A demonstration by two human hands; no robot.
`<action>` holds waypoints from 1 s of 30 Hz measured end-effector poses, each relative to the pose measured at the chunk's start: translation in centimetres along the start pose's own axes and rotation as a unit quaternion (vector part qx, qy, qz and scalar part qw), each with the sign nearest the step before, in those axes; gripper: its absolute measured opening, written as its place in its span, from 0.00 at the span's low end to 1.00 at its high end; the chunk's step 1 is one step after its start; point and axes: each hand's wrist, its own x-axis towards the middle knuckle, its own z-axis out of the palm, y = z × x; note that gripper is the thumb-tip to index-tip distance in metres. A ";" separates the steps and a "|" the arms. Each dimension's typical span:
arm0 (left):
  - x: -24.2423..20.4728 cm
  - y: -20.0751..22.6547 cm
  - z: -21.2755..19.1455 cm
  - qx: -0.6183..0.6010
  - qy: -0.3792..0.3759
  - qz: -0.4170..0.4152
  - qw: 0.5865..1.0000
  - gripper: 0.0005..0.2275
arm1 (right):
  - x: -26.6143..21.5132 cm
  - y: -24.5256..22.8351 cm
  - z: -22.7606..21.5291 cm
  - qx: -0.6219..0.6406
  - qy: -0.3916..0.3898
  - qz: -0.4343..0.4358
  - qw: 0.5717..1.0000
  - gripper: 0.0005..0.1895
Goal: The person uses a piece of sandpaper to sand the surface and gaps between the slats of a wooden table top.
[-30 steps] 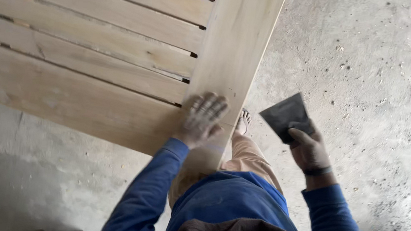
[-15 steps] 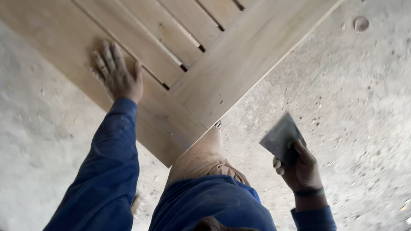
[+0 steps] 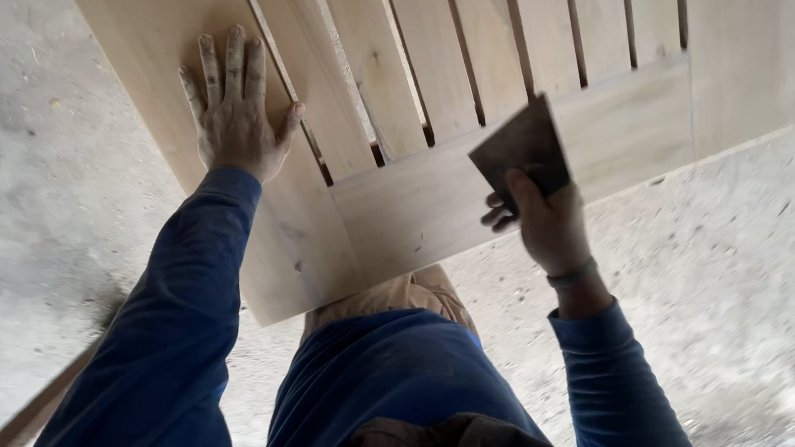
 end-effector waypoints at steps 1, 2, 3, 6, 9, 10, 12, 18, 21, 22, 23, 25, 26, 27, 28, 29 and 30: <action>0.4 -0.1 0.1 -0.002 0.004 0.005 1.000 0.39 | 2.0 -0.9 0.6 -0.050 -0.012 0.010 0.999 0.11; 0.9 -0.1 0.3 -0.004 0.008 0.010 1.000 0.39 | 3.9 -1.8 1.2 -0.061 -0.021 0.005 0.998 0.11; 0.5 -0.2 0.5 -0.011 0.003 -0.006 1.000 0.39 | 4.7 -2.4 2.0 -0.160 -0.045 -0.030 0.986 0.12; 0.6 -0.8 1.4 -0.028 0.001 -0.016 0.999 0.37 | 7.6 -3.9 3.9 -0.294 -0.090 -0.065 0.949 0.16; 1.2 -1.2 2.0 -0.059 0.019 -0.011 0.998 0.38 | 9.5 -5.1 5.1 -0.377 -0.110 -0.075 0.917 0.16; 1.2 -1.1 2.2 -0.052 0.028 -0.004 0.998 0.38 | 10.0 -5.3 5.4 -0.418 -0.111 -0.076 0.899 0.16; 0.6 -1.0 2.5 -0.052 0.027 -0.009 0.998 0.37 | 10.8 -5.4 5.5 -0.439 -0.129 -0.086 0.885 0.16; 0.5 -0.6 2.3 -0.085 0.036 -0.015 0.996 0.36 | 11.3 -5.5 5.6 -0.471 -0.161 -0.009 0.867 0.17; 0.7 -0.5 1.8 -0.112 0.030 -0.017 0.993 0.36 | 11.3 -5.9 6.1 -0.514 -0.174 0.027 0.840 0.19; 0.6 -0.7 1.6 -0.119 0.020 -0.019 0.992 0.36 | 11.1 -6.1 6.1 -0.545 -0.177 0.027 0.819 0.21; 0.5 -0.7 1.5 -0.125 0.011 -0.023 0.992 0.36 | 11.1 -6.2 6.2 -0.547 -0.179 0.029 0.818 0.21; 0.6 -0.5 1.6 -0.126 0.014 -0.024 0.992 0.36 | 11.3 -6.5 6.3 -0.552 -0.199 0.054 0.808 0.21; 0.8 -0.5 1.5 -0.126 0.018 -0.024 0.992 0.35 | 11.7 -6.5 6.4 -0.552 -0.198 0.053 0.808 0.21; 0.8 -0.5 1.6 -0.127 0.016 -0.024 0.991 0.35 | 11.9 -6.5 6.3 -0.538 -0.204 0.086 0.813 0.21; 0.8 -0.5 1.6 -0.130 0.010 -0.024 0.991 0.36 | 12.0 -6.4 6.2 -0.523 -0.210 0.119 0.818 0.20; 0.9 -0.7 1.6 -0.131 0.008 -0.025 0.991 0.36 | 12.1 -6.3 6.1 -0.522 -0.211 0.118 0.818 0.20; 0.8 -0.7 1.6 -0.130 0.008 -0.026 0.991 0.36 | 12.2 -6.2 6.0 -0.506 -0.215 0.130 0.825 0.19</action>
